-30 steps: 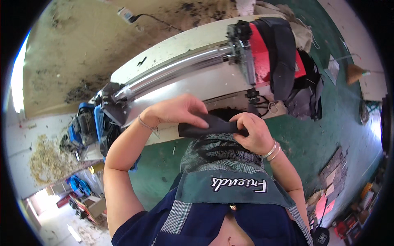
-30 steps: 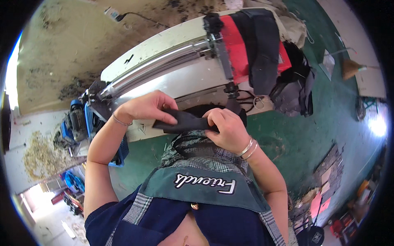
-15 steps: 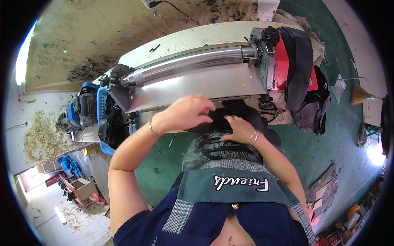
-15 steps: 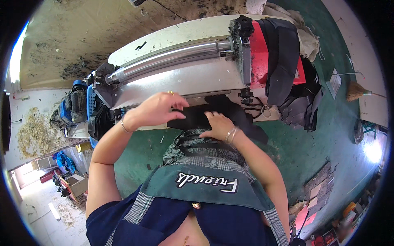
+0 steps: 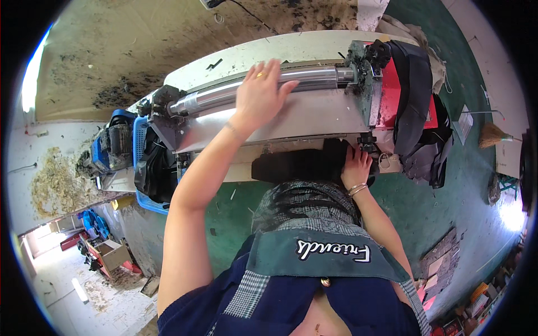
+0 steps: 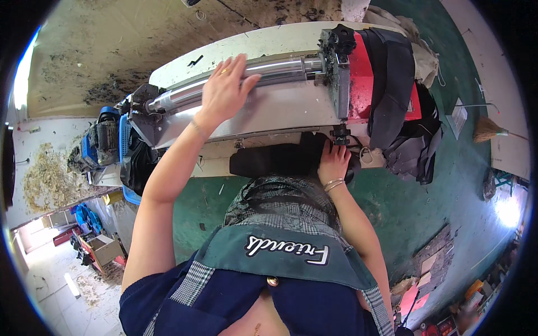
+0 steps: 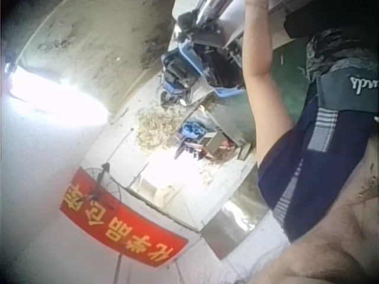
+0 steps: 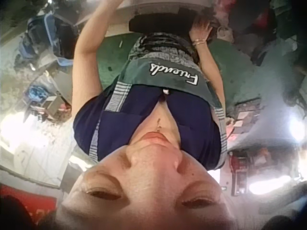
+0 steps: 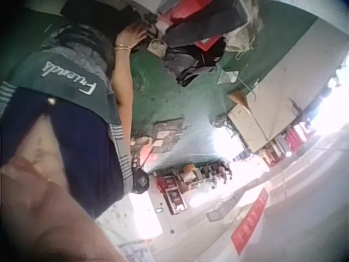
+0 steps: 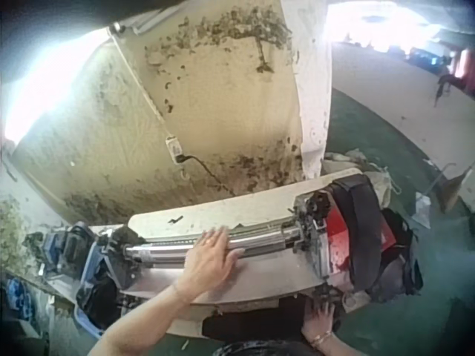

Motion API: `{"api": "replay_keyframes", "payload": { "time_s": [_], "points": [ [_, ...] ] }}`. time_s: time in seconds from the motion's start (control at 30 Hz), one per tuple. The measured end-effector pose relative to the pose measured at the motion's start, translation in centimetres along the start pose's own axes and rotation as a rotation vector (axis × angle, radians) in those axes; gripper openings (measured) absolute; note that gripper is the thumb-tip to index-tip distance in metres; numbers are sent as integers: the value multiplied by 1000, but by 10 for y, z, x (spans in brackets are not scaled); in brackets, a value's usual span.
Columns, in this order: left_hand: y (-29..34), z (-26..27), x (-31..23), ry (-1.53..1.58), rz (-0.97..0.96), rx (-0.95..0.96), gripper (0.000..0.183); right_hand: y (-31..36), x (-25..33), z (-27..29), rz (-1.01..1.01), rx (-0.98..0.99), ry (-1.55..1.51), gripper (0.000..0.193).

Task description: The person is feeding black leather strips into a machine with a rotating roller for processing in a shoe manufacturing environment.

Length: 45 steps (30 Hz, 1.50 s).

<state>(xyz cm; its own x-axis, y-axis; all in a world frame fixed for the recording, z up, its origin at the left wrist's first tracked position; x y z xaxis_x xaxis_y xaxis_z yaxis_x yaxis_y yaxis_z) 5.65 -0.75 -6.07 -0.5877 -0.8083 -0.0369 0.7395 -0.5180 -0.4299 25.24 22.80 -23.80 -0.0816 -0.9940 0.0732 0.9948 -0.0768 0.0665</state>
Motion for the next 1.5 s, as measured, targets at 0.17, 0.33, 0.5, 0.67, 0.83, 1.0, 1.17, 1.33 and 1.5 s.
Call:
{"api": "replay_keyframes", "payload": {
  "time_s": [0.17,0.33,0.5,0.67,0.83,1.0,1.17,1.33,1.5],
  "points": [
    [-54,-25,-27,128,91,530,60,2,-10,40,143,31,-138,29],
    [-69,-45,-17,409,129,680,78,4,40,175,180,366,-1018,22],
    [-84,-48,-15,306,180,772,83,-32,84,151,-107,646,-1710,27],
    [-87,-50,-7,359,198,938,90,-82,100,125,-259,476,-1662,29],
    [-80,-32,18,325,137,856,59,-85,83,168,-51,647,-1495,21],
    [-41,30,-6,309,-84,560,34,-35,86,73,402,635,-590,37],
    [-49,113,-31,283,-305,488,34,-58,142,-32,582,98,-316,35],
    [-144,150,15,253,-140,37,32,-43,141,-20,655,420,-315,28],
    [-166,86,81,-747,4,32,35,-36,130,84,667,-49,-798,15]
  ]
}}
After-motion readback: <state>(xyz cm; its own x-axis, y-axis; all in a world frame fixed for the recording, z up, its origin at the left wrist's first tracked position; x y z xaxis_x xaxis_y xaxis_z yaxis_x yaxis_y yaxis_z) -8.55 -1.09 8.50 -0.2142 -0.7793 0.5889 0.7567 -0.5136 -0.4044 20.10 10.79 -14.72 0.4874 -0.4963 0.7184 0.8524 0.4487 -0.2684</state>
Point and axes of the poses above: each hand's wrist, its own y-axis away from the middle knuckle, its own z-axis out of the back of the hand, x = y × z, the point moved 2 cm from there along -y, towards the middle knuckle, and after that the axes turned 5 degrees about x, right-handed, at the moved point
